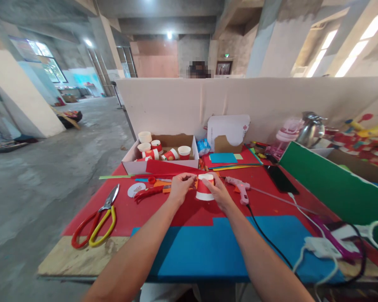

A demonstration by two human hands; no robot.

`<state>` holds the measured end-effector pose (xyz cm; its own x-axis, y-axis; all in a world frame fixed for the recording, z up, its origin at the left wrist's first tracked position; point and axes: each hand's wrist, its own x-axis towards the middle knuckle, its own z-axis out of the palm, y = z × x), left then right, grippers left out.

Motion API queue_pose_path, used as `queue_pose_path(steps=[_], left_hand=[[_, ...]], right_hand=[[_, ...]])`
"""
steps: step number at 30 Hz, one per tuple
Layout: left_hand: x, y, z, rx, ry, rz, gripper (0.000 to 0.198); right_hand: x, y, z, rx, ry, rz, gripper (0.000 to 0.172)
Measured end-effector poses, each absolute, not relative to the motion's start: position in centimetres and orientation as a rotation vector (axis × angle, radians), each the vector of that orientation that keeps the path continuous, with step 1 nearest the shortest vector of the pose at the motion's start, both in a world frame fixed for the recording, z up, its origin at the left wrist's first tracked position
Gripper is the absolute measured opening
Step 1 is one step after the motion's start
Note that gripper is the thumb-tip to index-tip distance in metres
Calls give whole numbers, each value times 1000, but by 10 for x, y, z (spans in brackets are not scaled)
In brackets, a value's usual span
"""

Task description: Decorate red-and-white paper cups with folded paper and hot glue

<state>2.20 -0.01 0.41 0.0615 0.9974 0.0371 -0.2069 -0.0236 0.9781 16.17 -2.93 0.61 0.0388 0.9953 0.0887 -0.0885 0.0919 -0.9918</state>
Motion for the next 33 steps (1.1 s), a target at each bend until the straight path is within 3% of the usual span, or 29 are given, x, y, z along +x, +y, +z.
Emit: queue_pose_path(steps=[5, 9, 13, 20, 25, 33], left_hand=[[10, 13, -2, 1096, 971, 1156, 23], [3, 15, -2, 1644, 1094, 1009, 9], [3, 11, 1, 1969, 1088, 924, 8], [6, 11, 0, 1474, 1004, 1147, 28], [13, 5, 0, 1211, 940, 991, 49], [16, 2, 5, 1121, 846, 1142, 50]], right_hand=[[167, -29, 12, -1021, -899, 1443, 40], [182, -19, 12, -1030, -758, 1319, 43], [195, -10, 10, -1027, -603, 1246, 44], [180, -18, 11, -961, -834, 1152, 50], [164, -23, 11, -805, -888, 1113, 56], [160, -20, 2, -857, -935, 1111, 53]])
